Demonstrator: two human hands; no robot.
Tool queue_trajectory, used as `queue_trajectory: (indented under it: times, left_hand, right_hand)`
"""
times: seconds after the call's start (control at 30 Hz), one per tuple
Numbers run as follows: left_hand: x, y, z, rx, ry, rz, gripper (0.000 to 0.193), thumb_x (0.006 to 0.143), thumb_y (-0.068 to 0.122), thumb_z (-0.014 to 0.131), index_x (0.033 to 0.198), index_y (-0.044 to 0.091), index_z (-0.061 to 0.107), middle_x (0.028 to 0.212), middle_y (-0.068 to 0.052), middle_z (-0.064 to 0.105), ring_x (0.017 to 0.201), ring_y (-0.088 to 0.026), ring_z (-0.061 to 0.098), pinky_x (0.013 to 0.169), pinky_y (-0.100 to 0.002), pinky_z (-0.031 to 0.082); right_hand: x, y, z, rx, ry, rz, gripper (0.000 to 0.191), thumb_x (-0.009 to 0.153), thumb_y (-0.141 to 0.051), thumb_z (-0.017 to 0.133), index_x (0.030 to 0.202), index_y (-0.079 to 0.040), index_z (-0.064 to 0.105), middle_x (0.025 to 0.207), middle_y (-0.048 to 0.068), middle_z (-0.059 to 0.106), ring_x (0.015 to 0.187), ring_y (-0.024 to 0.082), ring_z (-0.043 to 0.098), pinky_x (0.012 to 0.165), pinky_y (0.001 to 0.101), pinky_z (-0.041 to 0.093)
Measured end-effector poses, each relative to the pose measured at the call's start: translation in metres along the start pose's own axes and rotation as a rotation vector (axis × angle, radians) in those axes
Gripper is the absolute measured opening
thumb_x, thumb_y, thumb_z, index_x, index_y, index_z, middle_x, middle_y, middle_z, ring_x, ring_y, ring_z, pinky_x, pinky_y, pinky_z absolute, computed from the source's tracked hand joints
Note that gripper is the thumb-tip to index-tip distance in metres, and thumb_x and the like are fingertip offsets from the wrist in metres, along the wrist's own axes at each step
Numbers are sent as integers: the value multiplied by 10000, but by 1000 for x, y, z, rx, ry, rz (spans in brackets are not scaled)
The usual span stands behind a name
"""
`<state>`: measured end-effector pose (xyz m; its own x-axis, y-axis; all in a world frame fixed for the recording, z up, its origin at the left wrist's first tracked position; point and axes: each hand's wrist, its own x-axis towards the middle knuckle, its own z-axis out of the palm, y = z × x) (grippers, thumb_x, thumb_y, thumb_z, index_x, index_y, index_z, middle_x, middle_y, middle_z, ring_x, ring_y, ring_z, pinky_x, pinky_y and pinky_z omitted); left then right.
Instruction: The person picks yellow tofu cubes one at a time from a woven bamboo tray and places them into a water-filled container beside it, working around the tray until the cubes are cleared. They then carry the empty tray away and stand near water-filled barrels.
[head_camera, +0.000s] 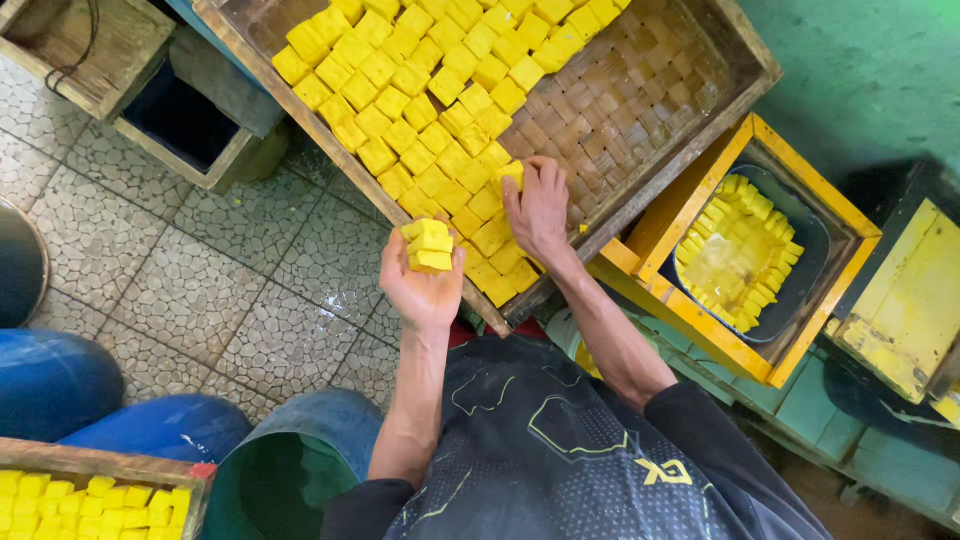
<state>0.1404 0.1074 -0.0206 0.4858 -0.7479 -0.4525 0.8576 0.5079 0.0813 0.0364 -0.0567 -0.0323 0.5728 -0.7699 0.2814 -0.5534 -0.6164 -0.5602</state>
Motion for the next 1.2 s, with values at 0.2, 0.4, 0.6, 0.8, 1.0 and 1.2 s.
queue_trajectory:
  times: [0.2, 0.4, 0.6, 0.8, 1.0, 1.2]
  left_hand:
    - [9, -6, -5, 129, -66, 28, 198, 1070, 196, 598, 1236, 99, 645, 1153, -13, 677, 1032, -157, 643, 841, -336, 495]
    - [9, -7, -8, 149, -58, 54, 286, 1032, 254, 569, 1259, 88, 622, 1131, -26, 688, 1007, -183, 650, 853, -330, 520]
    - [24, -7, 10, 112, -126, 73, 417, 1116, 415, 496, 1404, 114, 519, 1277, -33, 634, 1141, -210, 597, 926, -410, 485]
    - [39, -26, 28, 107, -67, 79, 659, 1019, 557, 395, 1432, 55, 507, 1296, -108, 647, 1170, -269, 617, 1018, -404, 501]
    - [51, -77, 16, 269, -402, -137, 701, 1131, 609, 364, 1370, -31, 519, 1134, -176, 698, 1007, -316, 682, 894, -438, 548]
    - [43, -187, 31, 696, -455, -384, 610, 1119, 481, 265, 1476, 42, 493, 1363, -105, 613, 1232, -229, 605, 1073, -387, 472]
  right_hand:
    - [4, -7, 16, 168, -149, 39, 500, 885, -287, 726, 1232, 40, 574, 1158, 187, 548, 1106, 371, 533, 959, 468, 459]
    - [21, 1, 35, -140, 67, -74, 481, 952, -310, 754, 1262, 5, 565, 1261, 191, 573, 1126, 392, 541, 922, 474, 450]
    - [33, -16, -1, 408, -298, 127, 622, 810, -257, 797, 1297, -41, 476, 1149, 179, 591, 1025, 366, 619, 897, 440, 527]
    - [3, -58, -88, 488, -215, -430, 692, 773, -215, 852, 1330, -176, 443, 1210, 131, 545, 1120, 324, 605, 978, 361, 517]
    - [-22, -24, -116, 478, -542, 436, 1002, 860, -373, 784, 1632, -185, 174, 1176, 152, 651, 891, 294, 692, 847, 378, 552]
    - [-67, 71, -125, 995, -116, 360, 808, 1050, -343, 721, 1638, -65, 241, 1364, 132, 571, 1211, 250, 633, 1028, 396, 503]
